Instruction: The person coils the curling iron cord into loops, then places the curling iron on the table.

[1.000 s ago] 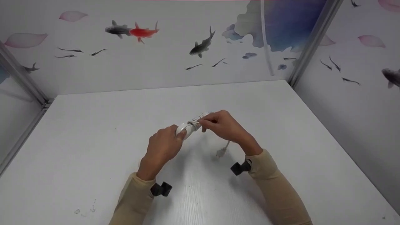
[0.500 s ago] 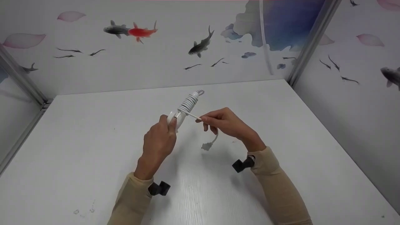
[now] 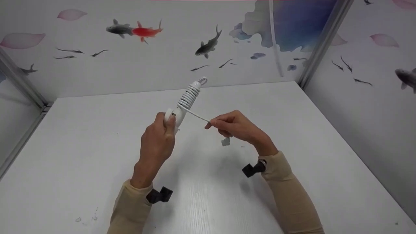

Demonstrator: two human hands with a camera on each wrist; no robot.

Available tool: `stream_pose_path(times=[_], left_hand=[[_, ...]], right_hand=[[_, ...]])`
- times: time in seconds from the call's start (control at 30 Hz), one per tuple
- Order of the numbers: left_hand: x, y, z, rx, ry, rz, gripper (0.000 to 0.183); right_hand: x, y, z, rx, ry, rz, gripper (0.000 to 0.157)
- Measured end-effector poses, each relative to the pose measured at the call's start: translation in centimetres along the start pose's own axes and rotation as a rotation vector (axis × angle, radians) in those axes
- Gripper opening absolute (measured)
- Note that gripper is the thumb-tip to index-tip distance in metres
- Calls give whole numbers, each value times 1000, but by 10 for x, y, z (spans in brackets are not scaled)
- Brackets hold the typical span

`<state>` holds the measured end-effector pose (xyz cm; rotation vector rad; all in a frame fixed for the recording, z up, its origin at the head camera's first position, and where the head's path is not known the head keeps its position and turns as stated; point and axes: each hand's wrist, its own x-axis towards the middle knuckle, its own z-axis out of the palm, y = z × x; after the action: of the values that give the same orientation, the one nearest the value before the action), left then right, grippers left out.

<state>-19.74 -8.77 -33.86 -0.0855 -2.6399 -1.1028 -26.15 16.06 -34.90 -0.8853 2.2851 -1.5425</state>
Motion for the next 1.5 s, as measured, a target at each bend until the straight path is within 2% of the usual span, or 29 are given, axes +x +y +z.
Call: stream_pose_path(times=[0.13,0.4,0.57,0.67,0.87,0.97,1.03,1.1,1.13,1.23,1.3,1.37,1.5], left_hand=[[-1,-1,1,22,-17,19,47],[-3,-1,6,43,-66,71,46],[-4,0,6,39,-97,97,42],[-5,1,6,40,-139,117,41],[-4,-1,0,2,-285,150,36],[-2,-4,-2,-24,-366,188,31],[-2,-6,-2,-38,-412,223,28],[-2,-7,-2,-50,-448,258,26],[-2,-8,-2,-53,-463,277,26],[-3,-8,-1,-49,-508,309,25],[-4,-7,-1,-47,-539,320,25],[-4,-7,-2,-46,-572,323,25],[-4,-6,-2,-55,-639,340,27]], right_hand=[[2,7,2,-90,80,115,29],[6,18,5,-201,107,245,34],[9,24,5,-247,115,352,51],[10,28,5,-270,106,392,59],[10,31,5,-274,125,334,47],[9,32,3,-242,121,298,26],[9,32,1,-224,113,305,12],[9,32,-1,-211,110,307,6],[9,31,-2,-219,105,298,6],[8,31,-8,-246,68,202,19],[7,32,-12,-267,31,106,20],[5,32,-16,-269,-7,63,16],[1,30,-19,-231,-45,165,7]])
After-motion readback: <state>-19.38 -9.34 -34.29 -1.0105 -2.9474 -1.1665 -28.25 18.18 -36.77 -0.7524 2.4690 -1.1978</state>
